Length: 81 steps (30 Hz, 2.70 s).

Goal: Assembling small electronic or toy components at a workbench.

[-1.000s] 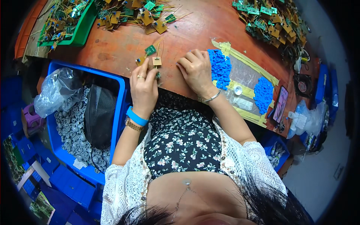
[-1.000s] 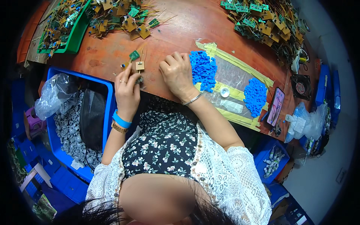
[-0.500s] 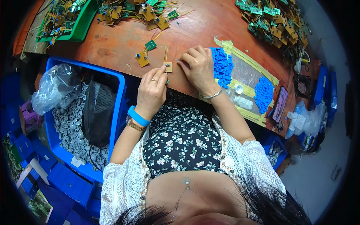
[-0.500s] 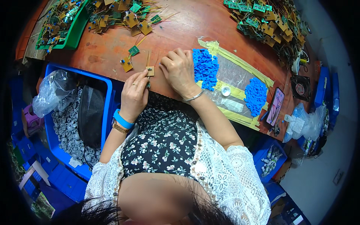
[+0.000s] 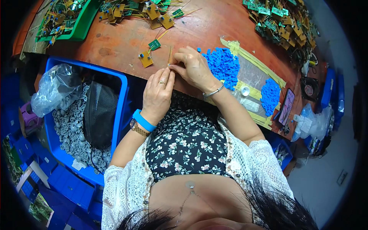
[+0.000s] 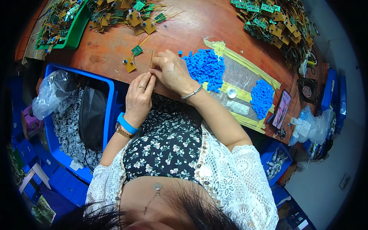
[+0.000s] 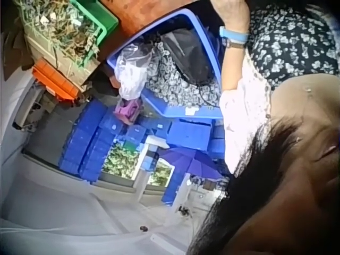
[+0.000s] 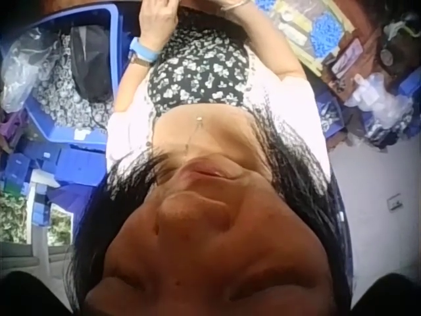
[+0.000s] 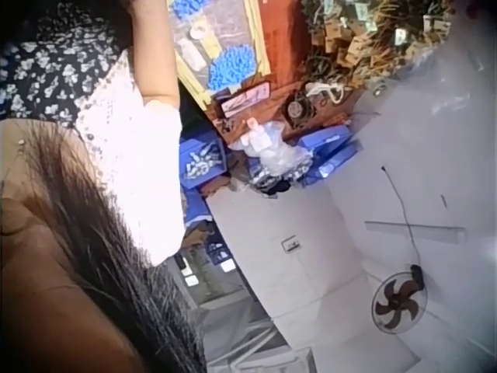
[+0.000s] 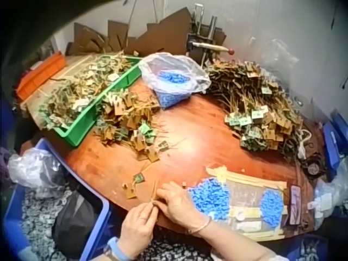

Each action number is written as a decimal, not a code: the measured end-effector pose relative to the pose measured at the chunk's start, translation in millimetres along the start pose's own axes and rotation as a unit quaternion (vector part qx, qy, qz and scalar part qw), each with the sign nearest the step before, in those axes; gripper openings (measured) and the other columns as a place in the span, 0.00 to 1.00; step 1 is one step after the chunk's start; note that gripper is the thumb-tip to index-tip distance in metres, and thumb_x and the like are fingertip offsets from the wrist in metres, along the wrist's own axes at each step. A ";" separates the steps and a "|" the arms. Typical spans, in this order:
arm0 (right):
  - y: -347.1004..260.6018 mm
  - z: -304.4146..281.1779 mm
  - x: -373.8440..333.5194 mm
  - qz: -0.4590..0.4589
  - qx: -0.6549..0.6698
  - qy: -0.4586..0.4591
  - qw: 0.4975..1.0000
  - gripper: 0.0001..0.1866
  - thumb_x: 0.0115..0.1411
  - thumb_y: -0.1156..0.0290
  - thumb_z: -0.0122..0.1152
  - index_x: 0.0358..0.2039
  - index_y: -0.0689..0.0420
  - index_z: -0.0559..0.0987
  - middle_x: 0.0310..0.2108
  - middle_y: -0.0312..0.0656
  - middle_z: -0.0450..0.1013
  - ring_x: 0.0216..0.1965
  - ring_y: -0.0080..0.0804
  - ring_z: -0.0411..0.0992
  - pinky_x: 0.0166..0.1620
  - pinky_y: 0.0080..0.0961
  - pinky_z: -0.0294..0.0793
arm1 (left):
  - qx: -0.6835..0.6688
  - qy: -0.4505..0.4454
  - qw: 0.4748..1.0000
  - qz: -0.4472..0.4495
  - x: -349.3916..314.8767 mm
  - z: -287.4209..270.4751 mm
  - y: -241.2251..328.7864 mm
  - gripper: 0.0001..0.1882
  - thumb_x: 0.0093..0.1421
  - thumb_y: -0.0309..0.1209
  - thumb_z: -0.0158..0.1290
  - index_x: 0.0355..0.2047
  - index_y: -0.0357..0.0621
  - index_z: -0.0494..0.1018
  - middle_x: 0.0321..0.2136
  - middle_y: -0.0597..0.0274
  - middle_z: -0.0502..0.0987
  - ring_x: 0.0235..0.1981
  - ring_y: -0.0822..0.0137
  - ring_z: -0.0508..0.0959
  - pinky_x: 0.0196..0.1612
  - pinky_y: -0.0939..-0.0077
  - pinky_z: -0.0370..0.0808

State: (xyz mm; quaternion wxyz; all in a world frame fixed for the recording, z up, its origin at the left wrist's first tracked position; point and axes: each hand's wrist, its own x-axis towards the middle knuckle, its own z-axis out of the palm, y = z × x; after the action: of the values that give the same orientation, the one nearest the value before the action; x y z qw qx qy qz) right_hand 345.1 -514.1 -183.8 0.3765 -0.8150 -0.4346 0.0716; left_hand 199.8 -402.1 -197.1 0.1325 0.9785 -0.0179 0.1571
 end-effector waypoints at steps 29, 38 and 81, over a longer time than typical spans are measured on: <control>43.7 -17.9 -9.1 -0.025 -0.141 0.140 0.980 0.05 0.53 0.74 0.67 0.31 0.57 0.83 0.30 0.41 0.76 0.35 0.43 0.74 0.39 0.37 0.73 | -0.134 0.250 0.948 -0.142 151.4 -105.5 -175.3 0.29 0.62 0.39 0.61 0.58 0.32 0.72 0.57 0.41 0.75 0.60 0.48 0.73 0.63 0.59 0.69; 24.7 -2.6 -5.4 -0.023 -0.041 0.100 0.994 0.04 0.50 0.70 0.71 0.28 0.53 0.84 0.31 0.38 0.79 0.35 0.37 0.75 0.42 0.36 0.70 | 0.007 0.124 0.979 -0.164 40.3 -13.7 -68.7 0.22 0.57 0.32 0.64 0.51 0.38 0.76 0.46 0.53 0.79 0.49 0.52 0.77 0.54 0.62 0.73; 10.0 -14.6 -34.5 -0.026 -0.115 0.142 0.983 0.05 0.51 0.72 0.71 0.30 0.52 0.84 0.29 0.33 0.77 0.38 0.32 0.74 0.44 0.33 0.65 | -0.092 0.028 0.992 -0.085 7.1 -6.7 -1.4 0.32 0.54 0.24 0.60 0.61 0.38 0.69 0.55 0.53 0.72 0.54 0.53 0.72 0.57 0.58 0.68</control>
State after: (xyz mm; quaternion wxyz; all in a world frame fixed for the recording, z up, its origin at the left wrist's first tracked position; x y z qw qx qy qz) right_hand 337.0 -551.8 -187.5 0.3398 -0.8433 -0.4030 -0.1046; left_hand 204.7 -398.9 -189.1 0.2351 0.9554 0.0551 0.1703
